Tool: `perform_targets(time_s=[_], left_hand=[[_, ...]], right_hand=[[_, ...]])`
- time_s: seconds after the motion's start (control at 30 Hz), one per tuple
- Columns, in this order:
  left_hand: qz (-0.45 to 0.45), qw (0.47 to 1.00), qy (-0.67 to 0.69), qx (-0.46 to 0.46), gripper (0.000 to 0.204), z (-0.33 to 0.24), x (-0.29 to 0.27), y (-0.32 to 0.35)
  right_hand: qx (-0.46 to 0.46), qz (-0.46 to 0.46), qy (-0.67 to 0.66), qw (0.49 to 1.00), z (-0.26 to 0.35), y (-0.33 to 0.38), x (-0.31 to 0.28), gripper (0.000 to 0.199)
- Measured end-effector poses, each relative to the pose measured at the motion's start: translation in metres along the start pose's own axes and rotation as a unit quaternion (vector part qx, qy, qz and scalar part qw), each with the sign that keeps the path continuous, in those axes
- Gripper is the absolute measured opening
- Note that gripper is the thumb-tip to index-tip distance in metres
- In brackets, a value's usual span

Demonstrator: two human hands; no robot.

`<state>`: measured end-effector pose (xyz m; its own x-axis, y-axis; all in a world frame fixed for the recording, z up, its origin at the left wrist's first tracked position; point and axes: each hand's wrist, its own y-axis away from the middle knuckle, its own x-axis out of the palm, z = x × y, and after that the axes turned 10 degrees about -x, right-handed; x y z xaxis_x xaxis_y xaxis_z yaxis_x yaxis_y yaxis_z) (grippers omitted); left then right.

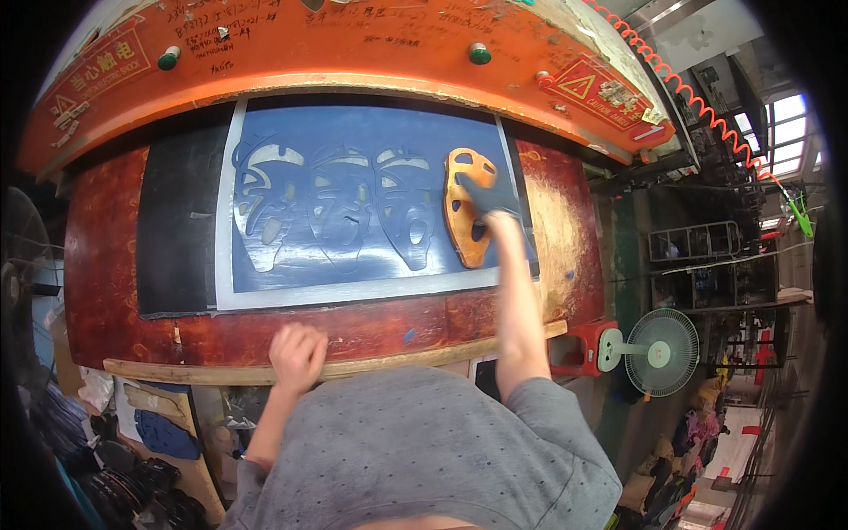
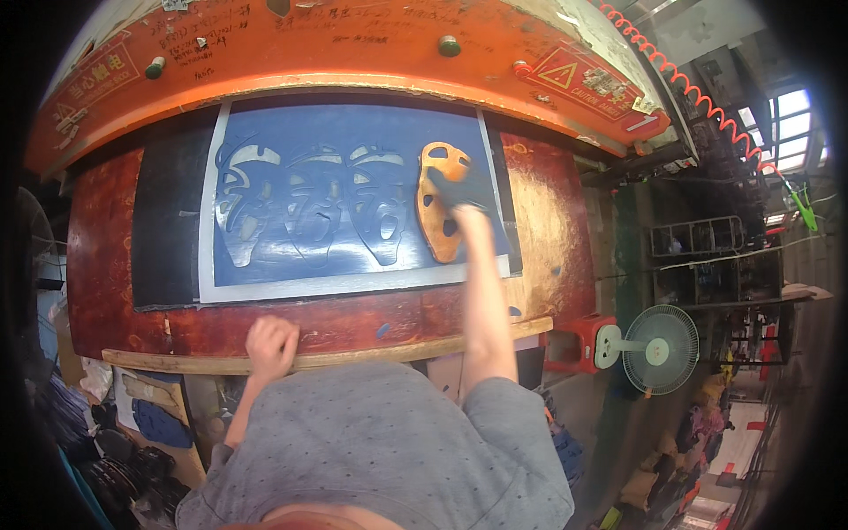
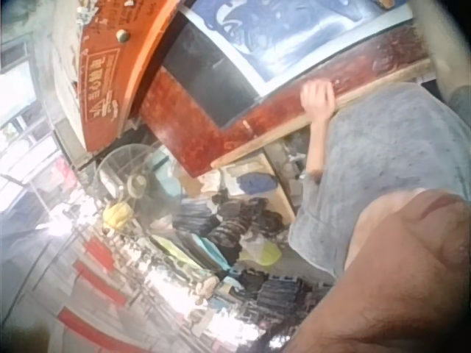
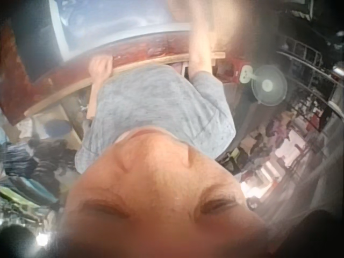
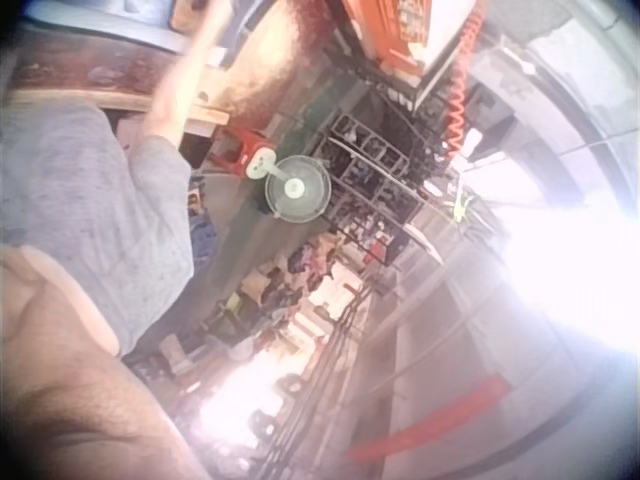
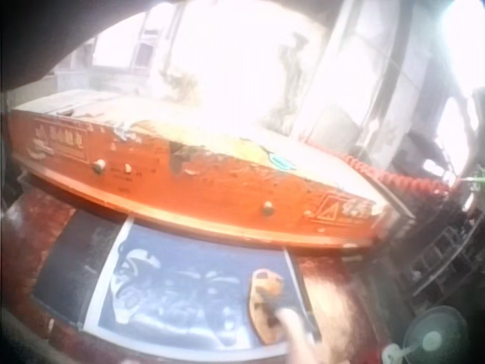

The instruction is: The person places a blue sheet onto a heated press, closes the press, and uses a yellow squeegee to smooth the sheet. They then remove the sheet, peel away cut-out shapes, and repeat the pressing and peeling cycle several times.

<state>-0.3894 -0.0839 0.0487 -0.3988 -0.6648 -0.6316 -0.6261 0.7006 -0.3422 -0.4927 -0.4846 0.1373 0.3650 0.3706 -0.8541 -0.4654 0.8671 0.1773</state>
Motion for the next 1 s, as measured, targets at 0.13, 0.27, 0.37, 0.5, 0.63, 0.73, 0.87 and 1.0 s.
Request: perform_targets(time_s=[0.13, 0.27, 0.37, 0.5, 0.63, 0.73, 0.87, 1.0], left_hand=[[-0.029, 0.998, -0.058, -0.002, 0.037, -0.025, 0.025, -0.065], [0.109, 0.982, -0.147, 0.038, 0.063, -0.035, 0.069, -0.104], [0.157, 0.969, -0.187, 0.037, 0.067, -0.028, 0.081, -0.107], [0.158, 0.969, -0.184, 0.045, 0.065, -0.021, 0.08, -0.103], [0.176, 0.959, -0.215, 0.06, 0.064, -0.021, 0.072, -0.104], [0.176, 0.966, -0.18, 0.062, 0.054, -0.019, 0.064, -0.096], [0.138, 0.975, -0.161, 0.068, 0.038, -0.016, 0.052, -0.07], [0.117, 0.978, -0.152, 0.078, 0.03, -0.024, 0.037, -0.044]], right_hand=[[0.058, -0.004, 0.228, 0.972, 0.061, 0.007, 0.035, 0.11], [0.027, -0.029, 0.173, 0.984, 0.034, -0.009, 0.037, 0.1], [-0.05, -0.078, 0.064, 0.994, 0.007, -0.038, 0.028, 0.086], [-0.147, -0.065, -0.402, 0.901, -0.047, -0.038, -0.002, 0.048], [-0.122, -0.036, -0.701, 0.702, -0.111, 0.017, -0.017, 0.036], [-0.032, -0.102, -0.75, 0.653, -0.148, 0.082, -0.015, 0.037], [-0.027, -0.169, -0.76, 0.627, -0.176, 0.129, -0.055, 0.038], [-0.024, -0.198, -0.759, 0.62, -0.186, 0.164, -0.078, 0.04]])
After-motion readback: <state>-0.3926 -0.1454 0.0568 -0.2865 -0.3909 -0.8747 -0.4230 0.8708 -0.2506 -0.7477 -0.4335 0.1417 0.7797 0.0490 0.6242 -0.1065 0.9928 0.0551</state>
